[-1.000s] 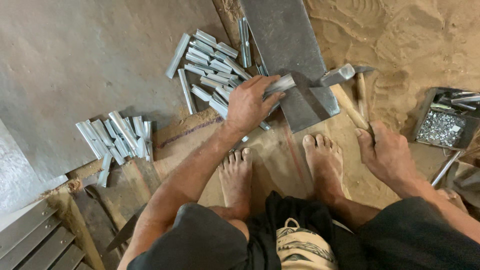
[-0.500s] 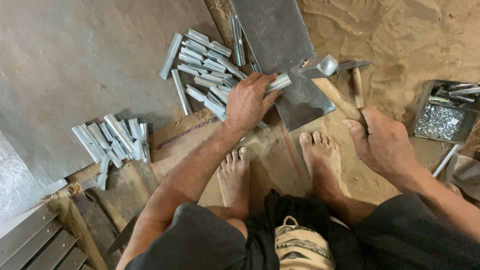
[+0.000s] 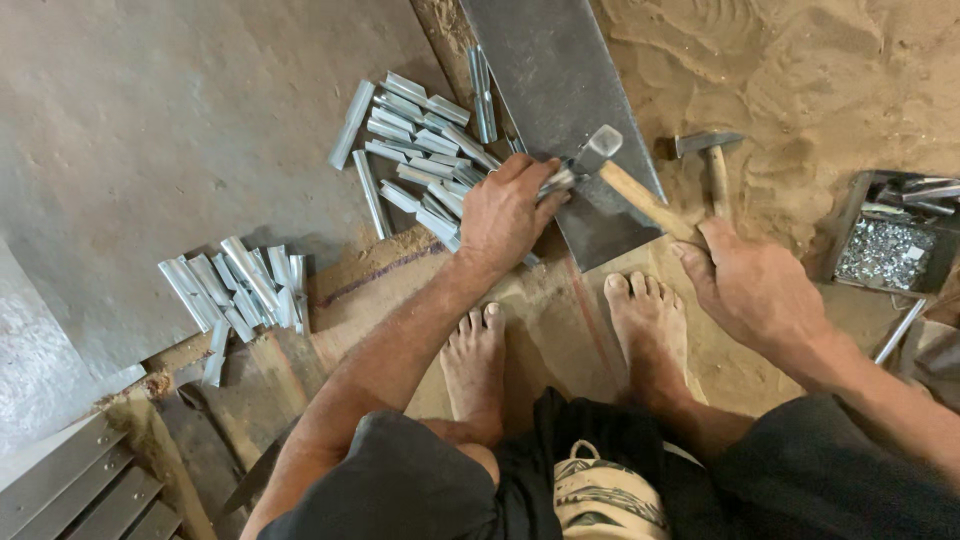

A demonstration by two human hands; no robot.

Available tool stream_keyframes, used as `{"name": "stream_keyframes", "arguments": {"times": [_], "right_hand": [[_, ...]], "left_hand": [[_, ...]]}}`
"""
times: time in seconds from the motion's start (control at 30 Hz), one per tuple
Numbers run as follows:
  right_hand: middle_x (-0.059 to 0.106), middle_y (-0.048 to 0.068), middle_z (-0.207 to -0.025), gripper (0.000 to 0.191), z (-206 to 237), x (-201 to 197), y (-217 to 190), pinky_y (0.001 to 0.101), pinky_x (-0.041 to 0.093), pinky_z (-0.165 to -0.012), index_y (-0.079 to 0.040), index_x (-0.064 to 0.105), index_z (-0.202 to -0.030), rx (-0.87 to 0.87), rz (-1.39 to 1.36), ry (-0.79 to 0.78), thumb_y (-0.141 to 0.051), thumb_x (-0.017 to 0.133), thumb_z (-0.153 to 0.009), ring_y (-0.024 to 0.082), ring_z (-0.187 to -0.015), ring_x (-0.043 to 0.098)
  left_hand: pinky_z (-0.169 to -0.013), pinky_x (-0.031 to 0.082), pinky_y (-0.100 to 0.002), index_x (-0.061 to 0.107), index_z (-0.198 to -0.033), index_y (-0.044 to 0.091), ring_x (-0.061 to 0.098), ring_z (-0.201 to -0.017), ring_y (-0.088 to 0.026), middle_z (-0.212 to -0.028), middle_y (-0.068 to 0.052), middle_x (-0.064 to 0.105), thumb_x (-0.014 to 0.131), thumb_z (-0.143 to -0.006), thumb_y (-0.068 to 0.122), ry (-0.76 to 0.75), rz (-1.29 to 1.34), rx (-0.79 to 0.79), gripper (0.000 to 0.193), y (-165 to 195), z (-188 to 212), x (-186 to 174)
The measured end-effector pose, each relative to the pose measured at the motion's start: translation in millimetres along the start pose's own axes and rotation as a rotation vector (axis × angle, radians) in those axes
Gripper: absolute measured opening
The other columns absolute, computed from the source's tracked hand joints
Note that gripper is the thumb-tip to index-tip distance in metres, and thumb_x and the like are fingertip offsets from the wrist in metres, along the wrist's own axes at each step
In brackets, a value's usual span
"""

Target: The person repeatedly picks up small metal pieces from a pile, places them on a metal block, and strikes them with a hammer. The person then sets the struck pieces aside and continues the process with the next piece.

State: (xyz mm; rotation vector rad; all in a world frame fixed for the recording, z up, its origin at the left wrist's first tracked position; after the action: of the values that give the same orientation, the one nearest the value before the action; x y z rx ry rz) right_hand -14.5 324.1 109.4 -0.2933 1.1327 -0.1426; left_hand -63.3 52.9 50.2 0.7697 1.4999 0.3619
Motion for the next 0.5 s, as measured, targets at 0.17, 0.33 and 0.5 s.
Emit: {"name": "stream_keyframes", "arguments": {"times": [0.17,0.33,0.5], "right_hand": [[0.065,0.029,-0.078,0.035,8,-11,-5,0.0573,0.051,-0.063,-0.001,0.057,-0.117,-0.097,-0.112,0.176,-0.032,0.060,-0.102,0.050,-0.073,0.065],[0.065,0.028,-0.073,0.032,2,-6,-11,0.0579,0.051,-0.061,-0.004,0.058,-0.111,-0.001,-0.015,0.018,-0.034,0.063,-0.103,0.050,-0.069,0.065],[0.067,0.025,-0.073,0.030,2,-12,-8,0.0570,0.051,-0.059,-0.004,0.058,-0.111,-0.052,-0.003,0.078,-0.031,0.063,-0.099,0.048,-0.065,0.066]], "left_hand": [[-0.073,0.058,-0.043,0.073,-0.118,0.010,0.072,-0.090,-0.030,-0.105,-0.007,0.069,0.078,-0.088,0.028,-0.008,0.005,-0.042,0.036,2,1,-1],[-0.072,0.059,-0.042,0.073,-0.117,0.010,0.073,-0.087,-0.028,-0.104,-0.007,0.069,0.078,-0.087,0.028,-0.005,-0.004,-0.067,0.035,4,2,-1],[-0.070,0.060,-0.041,0.072,-0.118,0.008,0.073,-0.083,-0.028,-0.105,-0.008,0.067,0.079,-0.087,0.030,-0.014,-0.030,-0.070,0.039,4,2,3]]}}
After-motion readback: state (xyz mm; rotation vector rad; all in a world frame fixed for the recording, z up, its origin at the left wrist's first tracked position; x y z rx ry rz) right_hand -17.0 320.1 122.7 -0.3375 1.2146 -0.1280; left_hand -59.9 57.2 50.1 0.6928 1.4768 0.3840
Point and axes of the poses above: each hand's wrist, its own z-axis away from the middle knuckle, its own x-axis out of the palm, y = z × x, the point moved 3 cm from there along -z, towards the middle knuckle
